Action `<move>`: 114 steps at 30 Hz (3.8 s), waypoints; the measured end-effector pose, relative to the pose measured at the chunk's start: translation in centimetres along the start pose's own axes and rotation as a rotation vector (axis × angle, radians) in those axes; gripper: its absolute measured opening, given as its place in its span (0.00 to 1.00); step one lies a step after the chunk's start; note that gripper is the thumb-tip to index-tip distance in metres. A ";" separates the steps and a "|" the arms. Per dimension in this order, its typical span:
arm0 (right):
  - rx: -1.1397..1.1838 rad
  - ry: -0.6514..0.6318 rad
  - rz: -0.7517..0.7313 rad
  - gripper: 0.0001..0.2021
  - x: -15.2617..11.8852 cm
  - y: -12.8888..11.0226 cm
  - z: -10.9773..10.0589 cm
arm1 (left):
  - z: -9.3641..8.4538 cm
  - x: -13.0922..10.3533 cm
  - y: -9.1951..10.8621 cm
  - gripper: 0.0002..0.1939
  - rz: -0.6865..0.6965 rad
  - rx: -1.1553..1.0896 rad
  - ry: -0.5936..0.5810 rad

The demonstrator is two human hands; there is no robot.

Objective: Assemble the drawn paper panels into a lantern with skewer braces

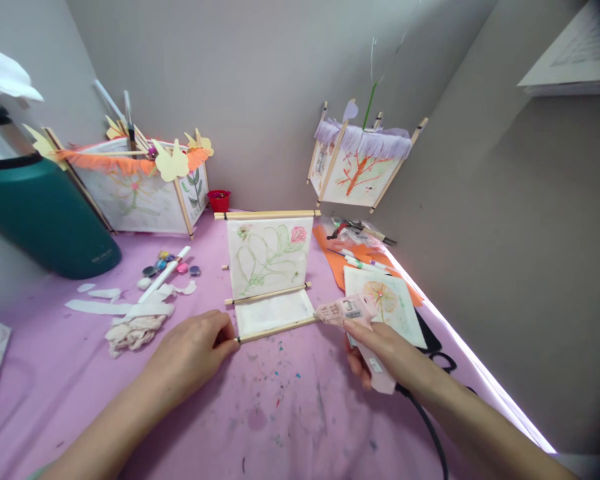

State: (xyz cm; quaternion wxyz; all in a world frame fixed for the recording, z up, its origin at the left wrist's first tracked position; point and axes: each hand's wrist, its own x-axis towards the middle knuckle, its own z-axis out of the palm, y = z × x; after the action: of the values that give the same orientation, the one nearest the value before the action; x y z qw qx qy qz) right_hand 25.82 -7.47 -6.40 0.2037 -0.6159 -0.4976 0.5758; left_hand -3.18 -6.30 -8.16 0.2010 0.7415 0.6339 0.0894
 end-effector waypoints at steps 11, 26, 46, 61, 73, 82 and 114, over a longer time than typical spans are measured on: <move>-0.024 0.002 0.021 0.26 0.1 0.3 -0.3 | 0.3 0.1 -0.4 0.06 -0.004 -0.004 0.000; -0.100 0.019 0.010 0.28 -0.4 -0.2 -0.2 | -0.5 -0.3 0.5 0.06 -0.007 -0.017 -0.016; -0.067 -0.029 0.012 0.27 -0.4 -0.8 0.8 | -0.6 -0.2 0.4 0.06 0.000 -0.010 -0.020; -0.071 -0.073 0.025 0.26 -0.2 -1.3 1.7 | -0.3 -0.2 0.2 0.07 0.010 -0.018 -0.010; -0.105 -0.084 0.022 0.27 -0.2 -1.2 2.2 | -0.5 -0.2 0.3 0.07 0.002 -0.008 -0.014; -0.940 -0.049 -0.568 0.09 -2.5 -0.2 7.6 | -0.6 -0.3 0.5 0.07 0.020 -0.018 -0.009; -0.837 0.700 0.095 0.13 4.4 5.3 -14.0 | -1.0 0.2 0.2 0.08 -0.024 -0.151 -0.081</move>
State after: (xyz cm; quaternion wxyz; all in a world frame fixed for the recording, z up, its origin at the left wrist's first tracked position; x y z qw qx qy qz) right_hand 39.92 -1.45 -9.43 0.0686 -0.8208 -0.5585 0.0981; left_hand -3.36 -5.97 -7.16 0.2829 0.7194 0.6257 0.1046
